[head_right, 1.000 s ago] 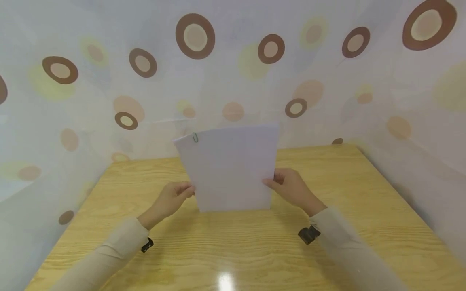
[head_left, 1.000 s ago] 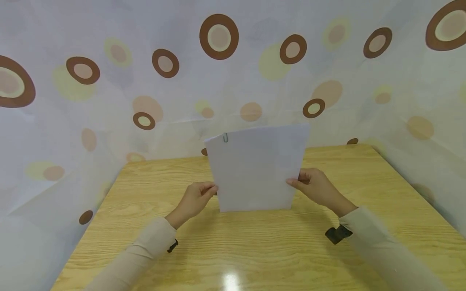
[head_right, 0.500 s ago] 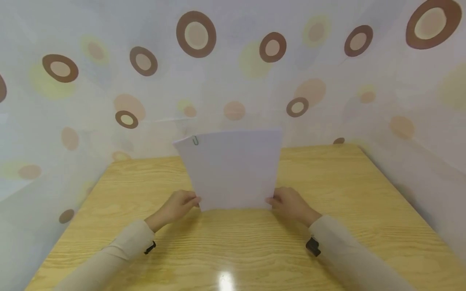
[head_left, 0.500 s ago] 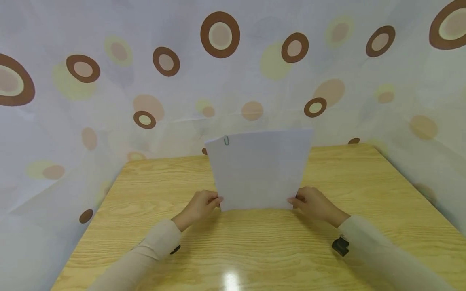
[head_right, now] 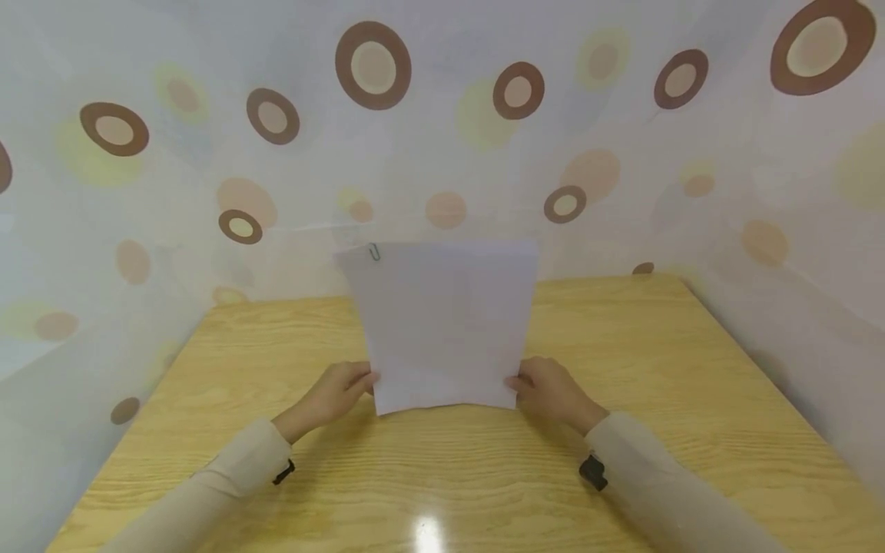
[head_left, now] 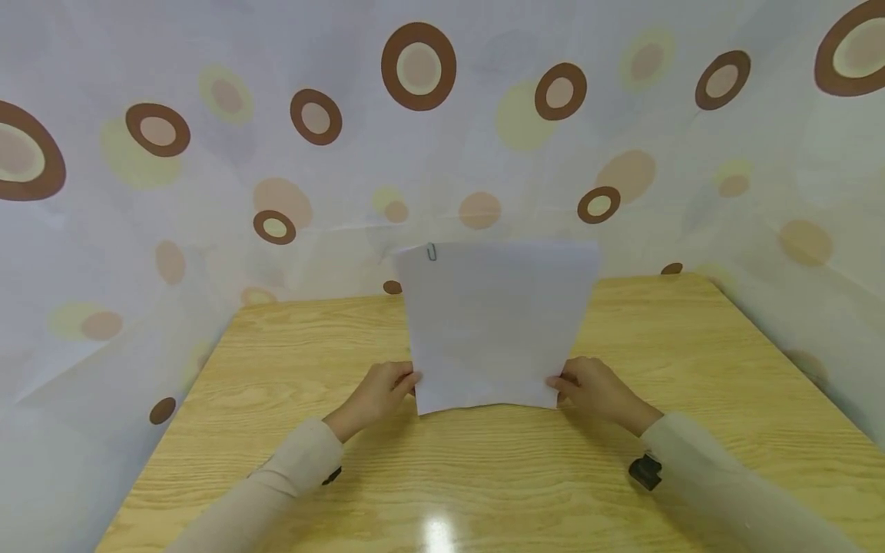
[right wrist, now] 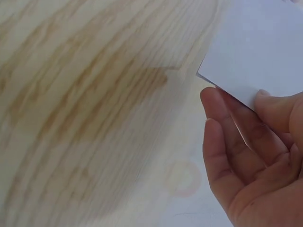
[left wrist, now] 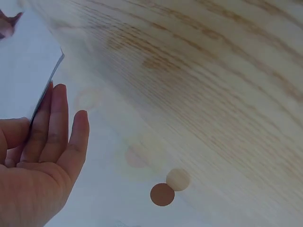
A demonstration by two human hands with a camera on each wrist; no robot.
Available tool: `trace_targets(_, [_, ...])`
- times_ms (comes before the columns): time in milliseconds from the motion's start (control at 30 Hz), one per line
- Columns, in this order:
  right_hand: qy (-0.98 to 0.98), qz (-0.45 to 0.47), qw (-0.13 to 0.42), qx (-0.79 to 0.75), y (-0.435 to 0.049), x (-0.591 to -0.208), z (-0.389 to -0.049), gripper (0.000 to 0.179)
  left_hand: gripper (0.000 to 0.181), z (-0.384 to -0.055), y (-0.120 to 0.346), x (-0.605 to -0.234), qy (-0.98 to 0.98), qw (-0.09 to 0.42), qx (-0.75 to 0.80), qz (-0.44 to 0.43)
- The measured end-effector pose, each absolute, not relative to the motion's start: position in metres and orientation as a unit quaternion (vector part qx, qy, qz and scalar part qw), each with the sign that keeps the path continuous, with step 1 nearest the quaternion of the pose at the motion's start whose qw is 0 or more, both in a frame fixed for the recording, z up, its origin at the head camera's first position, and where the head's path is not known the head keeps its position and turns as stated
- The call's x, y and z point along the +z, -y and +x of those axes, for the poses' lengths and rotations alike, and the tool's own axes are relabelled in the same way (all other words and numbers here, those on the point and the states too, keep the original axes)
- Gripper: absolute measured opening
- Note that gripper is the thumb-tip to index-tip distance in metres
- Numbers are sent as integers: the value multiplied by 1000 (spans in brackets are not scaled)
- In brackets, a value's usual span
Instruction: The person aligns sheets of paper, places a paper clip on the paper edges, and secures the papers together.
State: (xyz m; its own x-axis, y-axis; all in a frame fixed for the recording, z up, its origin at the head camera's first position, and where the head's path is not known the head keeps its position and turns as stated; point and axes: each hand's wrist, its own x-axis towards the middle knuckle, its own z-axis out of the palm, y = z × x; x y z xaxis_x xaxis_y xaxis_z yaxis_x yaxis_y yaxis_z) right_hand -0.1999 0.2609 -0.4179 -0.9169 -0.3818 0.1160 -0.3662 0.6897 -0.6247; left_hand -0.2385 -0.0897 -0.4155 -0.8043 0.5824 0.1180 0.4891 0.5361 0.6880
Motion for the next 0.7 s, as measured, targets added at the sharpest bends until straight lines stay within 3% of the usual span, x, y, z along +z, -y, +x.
trace_targets(200, [-926,-193,1,-325,-264,-419,-193,22,20,-232,88,-414,-871,46,381,306])
trace_targets(700, [-933,-200,22,-299,-264,-422,-184,30,22,-223,83,-416,-863,105,391,303])
